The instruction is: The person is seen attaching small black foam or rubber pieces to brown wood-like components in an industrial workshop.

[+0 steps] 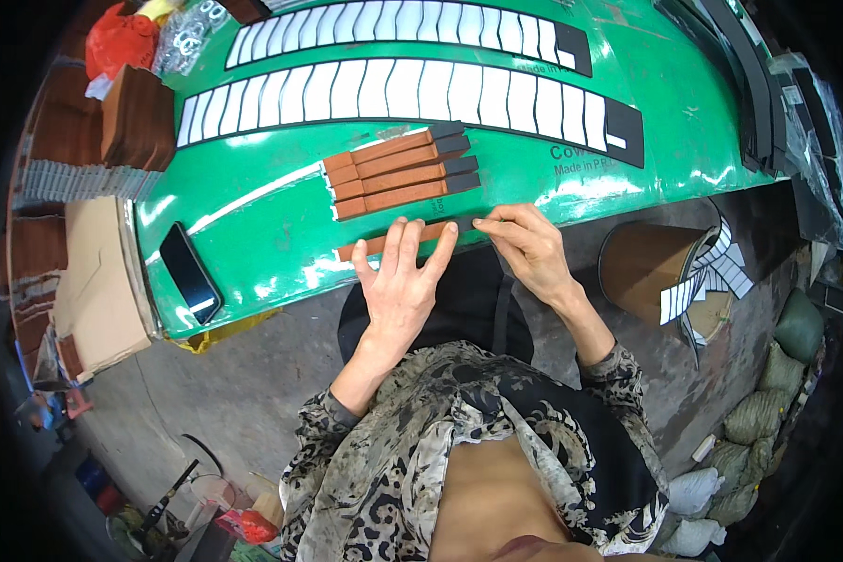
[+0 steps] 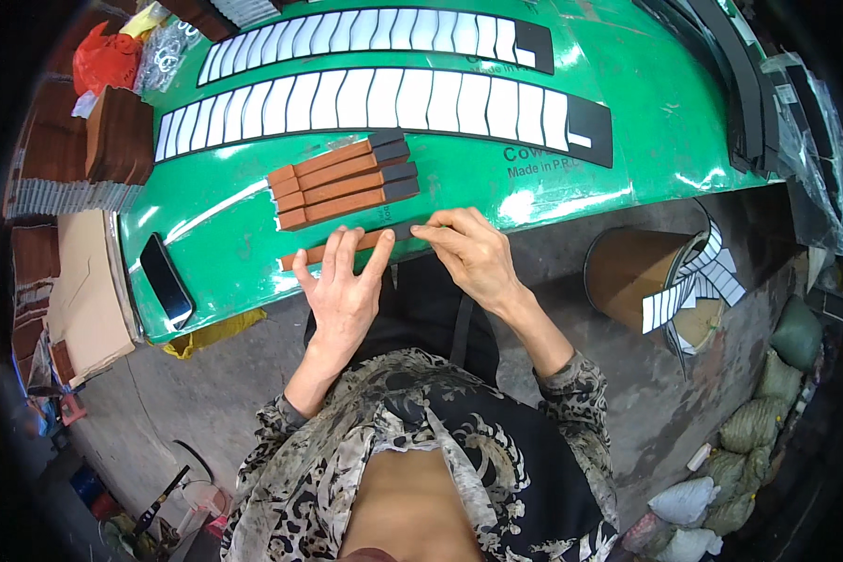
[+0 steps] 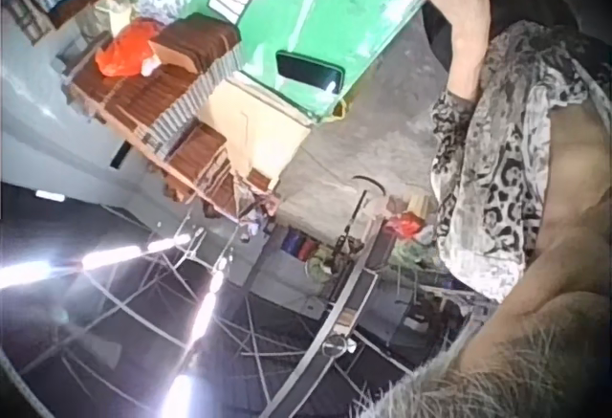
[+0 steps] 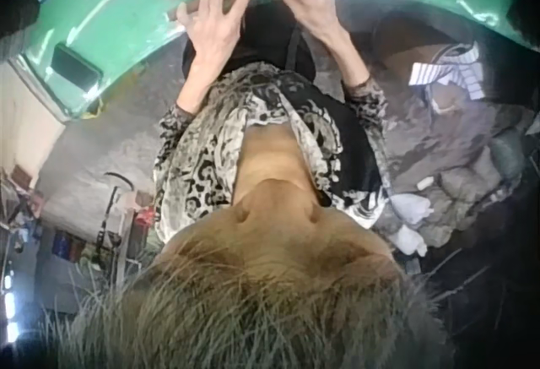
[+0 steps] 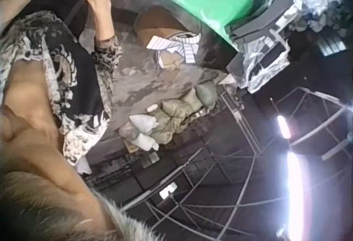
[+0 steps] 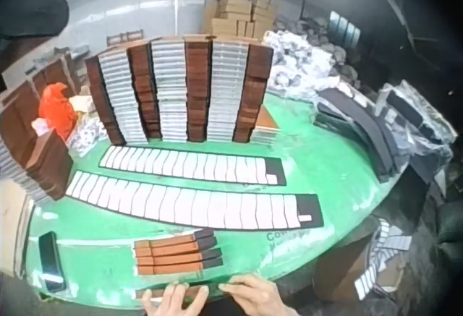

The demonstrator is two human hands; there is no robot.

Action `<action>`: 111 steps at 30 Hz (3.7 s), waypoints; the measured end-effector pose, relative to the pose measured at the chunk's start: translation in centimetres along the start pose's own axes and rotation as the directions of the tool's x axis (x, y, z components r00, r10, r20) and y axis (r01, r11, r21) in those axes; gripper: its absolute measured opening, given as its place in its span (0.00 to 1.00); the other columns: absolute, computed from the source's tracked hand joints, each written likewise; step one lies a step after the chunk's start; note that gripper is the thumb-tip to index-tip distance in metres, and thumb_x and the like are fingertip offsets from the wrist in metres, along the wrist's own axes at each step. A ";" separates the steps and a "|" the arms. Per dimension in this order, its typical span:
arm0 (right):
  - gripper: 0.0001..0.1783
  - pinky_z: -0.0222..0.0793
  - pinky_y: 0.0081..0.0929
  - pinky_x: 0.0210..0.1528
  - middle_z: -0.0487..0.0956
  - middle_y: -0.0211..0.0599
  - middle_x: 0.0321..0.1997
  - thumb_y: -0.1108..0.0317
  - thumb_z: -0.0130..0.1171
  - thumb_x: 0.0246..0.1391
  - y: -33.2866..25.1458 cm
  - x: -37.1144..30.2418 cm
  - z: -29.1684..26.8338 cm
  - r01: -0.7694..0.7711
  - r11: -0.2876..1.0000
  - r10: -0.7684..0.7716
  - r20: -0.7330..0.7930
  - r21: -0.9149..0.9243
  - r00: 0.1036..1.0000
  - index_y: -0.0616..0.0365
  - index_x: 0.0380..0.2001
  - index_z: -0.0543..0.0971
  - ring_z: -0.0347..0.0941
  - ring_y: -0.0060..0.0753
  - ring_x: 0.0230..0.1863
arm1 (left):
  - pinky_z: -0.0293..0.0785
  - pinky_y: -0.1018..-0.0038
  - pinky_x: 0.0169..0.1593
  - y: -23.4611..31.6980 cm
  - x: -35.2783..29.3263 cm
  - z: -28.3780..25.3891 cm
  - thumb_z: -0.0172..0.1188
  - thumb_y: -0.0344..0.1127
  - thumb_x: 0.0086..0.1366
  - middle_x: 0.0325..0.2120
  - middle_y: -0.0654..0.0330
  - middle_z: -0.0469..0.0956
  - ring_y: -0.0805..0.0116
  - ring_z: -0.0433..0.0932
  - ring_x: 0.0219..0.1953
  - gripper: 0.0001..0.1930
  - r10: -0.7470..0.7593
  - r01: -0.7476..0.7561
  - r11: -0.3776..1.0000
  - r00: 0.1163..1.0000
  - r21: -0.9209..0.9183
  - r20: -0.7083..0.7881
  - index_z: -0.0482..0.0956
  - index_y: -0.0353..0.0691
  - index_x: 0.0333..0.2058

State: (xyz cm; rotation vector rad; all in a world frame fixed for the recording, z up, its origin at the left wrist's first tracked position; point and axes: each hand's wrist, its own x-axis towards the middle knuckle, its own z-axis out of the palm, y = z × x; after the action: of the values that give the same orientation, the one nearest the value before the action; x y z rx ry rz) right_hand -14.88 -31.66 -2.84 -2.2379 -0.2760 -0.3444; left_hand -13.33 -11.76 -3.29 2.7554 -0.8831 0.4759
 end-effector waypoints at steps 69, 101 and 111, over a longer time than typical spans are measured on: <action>0.17 0.67 0.28 0.31 0.76 0.32 0.31 0.73 0.69 0.30 -9.1 6.0 7.3 0.148 0.981 -0.138 0.083 -0.125 0.987 0.57 0.31 0.80 0.70 0.35 0.31 | 0.72 0.71 0.38 -8.4 -2.9 -0.1 0.67 0.26 0.48 0.34 0.56 0.77 0.62 0.75 0.36 0.14 -0.403 0.147 0.486 0.913 -0.862 -0.071 0.78 0.35 0.36; 0.17 0.68 0.27 0.30 0.76 0.30 0.29 0.73 0.70 0.30 -9.5 6.5 7.3 0.192 0.962 -0.172 0.112 -0.194 0.979 0.56 0.30 0.81 0.70 0.32 0.30 | 0.70 0.68 0.38 -8.6 -2.8 0.1 0.66 0.29 0.48 0.32 0.57 0.77 0.59 0.75 0.35 0.13 -0.383 0.112 0.534 0.915 -0.838 -0.122 0.77 0.37 0.34; 0.15 0.68 0.27 0.30 0.76 0.30 0.30 0.73 0.69 0.32 -9.5 6.5 7.2 0.190 0.965 -0.166 0.140 -0.183 0.976 0.57 0.30 0.81 0.70 0.33 0.30 | 0.69 0.69 0.36 -8.1 -2.8 0.6 0.66 0.26 0.44 0.33 0.60 0.75 0.61 0.75 0.35 0.15 -0.334 0.028 0.651 0.908 -0.758 -0.253 0.77 0.43 0.34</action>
State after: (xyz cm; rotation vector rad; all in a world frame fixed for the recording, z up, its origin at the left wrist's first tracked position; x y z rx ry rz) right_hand -10.62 -19.59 1.75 -2.4387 -0.5329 -0.3408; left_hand -10.56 -3.97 -5.66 1.8707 -0.5143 0.4453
